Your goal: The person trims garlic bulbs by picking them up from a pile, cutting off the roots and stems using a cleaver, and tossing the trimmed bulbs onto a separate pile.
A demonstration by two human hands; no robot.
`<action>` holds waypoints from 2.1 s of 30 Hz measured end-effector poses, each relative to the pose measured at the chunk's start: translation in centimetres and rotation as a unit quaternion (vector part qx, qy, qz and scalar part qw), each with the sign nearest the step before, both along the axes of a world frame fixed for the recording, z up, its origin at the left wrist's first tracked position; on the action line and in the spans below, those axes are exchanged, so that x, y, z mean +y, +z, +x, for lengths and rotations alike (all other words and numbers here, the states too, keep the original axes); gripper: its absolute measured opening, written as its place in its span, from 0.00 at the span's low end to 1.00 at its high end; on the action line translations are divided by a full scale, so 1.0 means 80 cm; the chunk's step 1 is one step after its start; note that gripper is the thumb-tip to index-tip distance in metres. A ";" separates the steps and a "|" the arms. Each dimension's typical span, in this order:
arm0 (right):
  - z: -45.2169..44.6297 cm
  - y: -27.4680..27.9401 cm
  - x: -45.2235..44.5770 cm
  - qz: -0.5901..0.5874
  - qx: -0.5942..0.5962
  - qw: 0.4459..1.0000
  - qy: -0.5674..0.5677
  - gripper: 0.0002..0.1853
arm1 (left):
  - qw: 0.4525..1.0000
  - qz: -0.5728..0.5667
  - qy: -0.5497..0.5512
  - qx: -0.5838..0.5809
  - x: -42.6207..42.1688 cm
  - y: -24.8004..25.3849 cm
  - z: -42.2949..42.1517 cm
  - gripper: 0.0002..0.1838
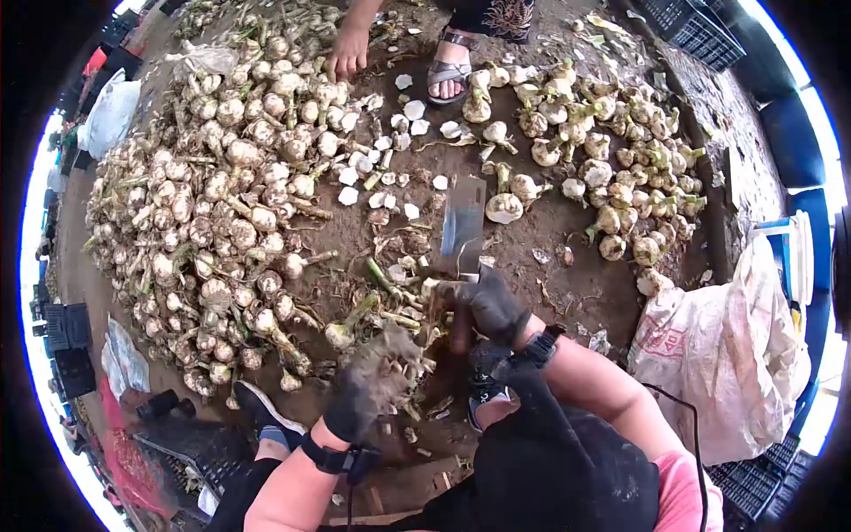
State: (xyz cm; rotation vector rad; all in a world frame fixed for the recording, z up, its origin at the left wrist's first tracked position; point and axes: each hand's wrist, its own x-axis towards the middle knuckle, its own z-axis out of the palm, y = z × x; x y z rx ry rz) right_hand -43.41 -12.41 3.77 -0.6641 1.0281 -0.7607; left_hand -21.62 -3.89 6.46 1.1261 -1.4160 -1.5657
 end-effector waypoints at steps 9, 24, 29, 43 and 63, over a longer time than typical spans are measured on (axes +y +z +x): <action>0.008 0.044 0.015 -0.149 -0.024 0.975 0.163 0.15 | 0.967 0.252 0.019 0.040 -0.024 -0.040 -0.042 0.21; -0.011 0.053 0.029 -0.474 0.417 0.717 0.296 0.12 | 0.994 0.087 -0.067 -0.014 0.017 -0.147 -0.004 0.21; -0.010 0.053 0.029 -0.480 0.392 0.731 0.286 0.10 | 0.994 0.072 -0.043 -0.076 0.014 -0.117 -0.008 0.18; -0.061 -0.003 0.024 -0.164 0.177 0.968 0.063 0.07 | 0.997 0.064 -0.009 -0.053 -0.030 -0.006 -0.024 0.29; -0.023 0.035 0.008 -0.349 0.297 0.873 0.166 0.11 | 0.989 0.145 0.034 0.006 -0.031 0.009 -0.024 0.15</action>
